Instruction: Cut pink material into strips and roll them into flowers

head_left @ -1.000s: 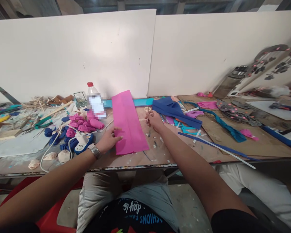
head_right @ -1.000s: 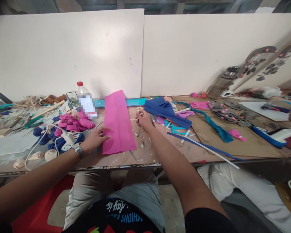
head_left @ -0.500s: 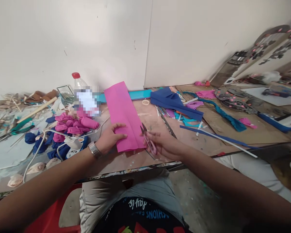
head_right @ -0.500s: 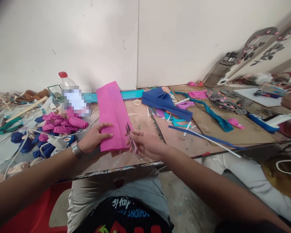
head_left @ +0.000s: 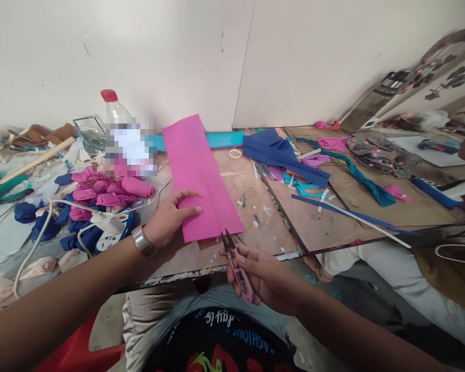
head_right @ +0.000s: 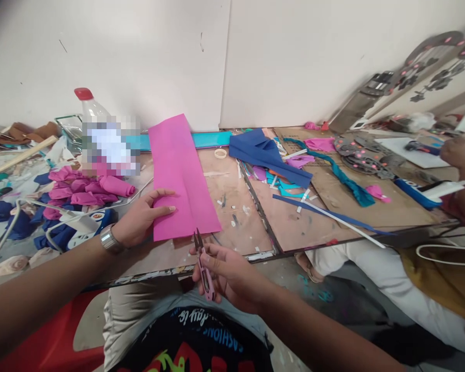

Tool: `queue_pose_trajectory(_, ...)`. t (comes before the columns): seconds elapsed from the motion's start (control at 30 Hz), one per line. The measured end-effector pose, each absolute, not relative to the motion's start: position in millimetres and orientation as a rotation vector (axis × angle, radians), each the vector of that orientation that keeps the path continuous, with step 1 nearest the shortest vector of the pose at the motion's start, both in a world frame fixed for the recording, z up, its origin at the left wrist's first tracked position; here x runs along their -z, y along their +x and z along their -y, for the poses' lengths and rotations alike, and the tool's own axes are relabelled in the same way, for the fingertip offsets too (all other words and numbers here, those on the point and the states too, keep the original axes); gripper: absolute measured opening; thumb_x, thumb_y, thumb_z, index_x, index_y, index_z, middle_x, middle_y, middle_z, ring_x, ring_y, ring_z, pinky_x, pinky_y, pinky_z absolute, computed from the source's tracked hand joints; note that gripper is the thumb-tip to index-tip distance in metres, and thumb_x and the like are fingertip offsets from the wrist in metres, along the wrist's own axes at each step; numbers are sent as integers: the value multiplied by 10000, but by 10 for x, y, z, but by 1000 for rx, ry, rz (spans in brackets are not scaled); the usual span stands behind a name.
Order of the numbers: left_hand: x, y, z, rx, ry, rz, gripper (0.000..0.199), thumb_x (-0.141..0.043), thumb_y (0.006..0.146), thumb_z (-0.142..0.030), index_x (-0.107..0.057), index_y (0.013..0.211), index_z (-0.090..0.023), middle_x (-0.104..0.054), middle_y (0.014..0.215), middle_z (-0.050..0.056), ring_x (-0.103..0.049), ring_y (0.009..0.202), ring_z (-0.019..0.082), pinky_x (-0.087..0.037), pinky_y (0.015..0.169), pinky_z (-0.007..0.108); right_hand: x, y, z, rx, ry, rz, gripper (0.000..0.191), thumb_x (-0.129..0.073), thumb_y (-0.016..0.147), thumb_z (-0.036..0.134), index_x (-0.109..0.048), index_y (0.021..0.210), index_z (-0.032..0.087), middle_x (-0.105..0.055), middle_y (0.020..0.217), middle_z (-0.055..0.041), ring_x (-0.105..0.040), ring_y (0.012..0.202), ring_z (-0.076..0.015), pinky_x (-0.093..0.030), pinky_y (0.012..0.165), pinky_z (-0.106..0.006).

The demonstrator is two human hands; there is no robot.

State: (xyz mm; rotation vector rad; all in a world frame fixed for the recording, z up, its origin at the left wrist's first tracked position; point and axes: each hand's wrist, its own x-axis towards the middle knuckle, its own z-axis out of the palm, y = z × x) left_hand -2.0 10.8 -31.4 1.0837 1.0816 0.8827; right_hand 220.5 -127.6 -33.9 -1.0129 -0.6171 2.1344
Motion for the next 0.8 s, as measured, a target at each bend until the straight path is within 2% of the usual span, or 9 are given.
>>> queue_pose_trajectory(0.13, 296, -36, -108, -886, 1137, -1087, 520, -901, 627, -318, -736, 1104, -195, -709, 1198, 78, -652, 936, 218, -543, 720, 302, 312, 2206, 1291, -2139, -1024, 598, 570, -905, 805, 528, -636, 1198, 214, -715, 802, -8, -666, 560, -109, -346, 349, -154)
queue_pose_trajectory(0.3, 235, -35, -91, -886, 1073, -1092, 556, -912, 612, -320, -734, 1123, -188, -711, 1177, 74, -632, 908, 199, -523, 702, 283, 310, 2234, 1340, -2180, -1042, 603, 551, -898, 819, 494, -623, 1195, 200, -720, 797, -6, -673, 544, -112, -363, 330, -145)
queue_pose_trajectory(0.5, 252, -37, -71, -888, 1047, -1036, 555, -931, 614, -314, -735, 1117, -185, -693, 1213, 70, -624, 956, 197, -529, 762, 298, 328, 2198, 1362, -2127, -1066, 582, 536, -885, 836, 494, -620, 1169, 168, -725, 782, -2, -660, 511, -97, -393, 317, -126)
queue_pose_trajectory(0.8, 274, -24, -62, -878, 1045, -1042, 536, -919, 621, -303, -734, 1111, -190, -695, 1208, 67, -622, 948, 195, -514, 756, 297, 263, 2154, 1288, -2096, -1048, 571, 586, -901, 820, 501, -611, 1211, 176, -722, 781, 3, -685, 544, -108, -394, 315, -119)
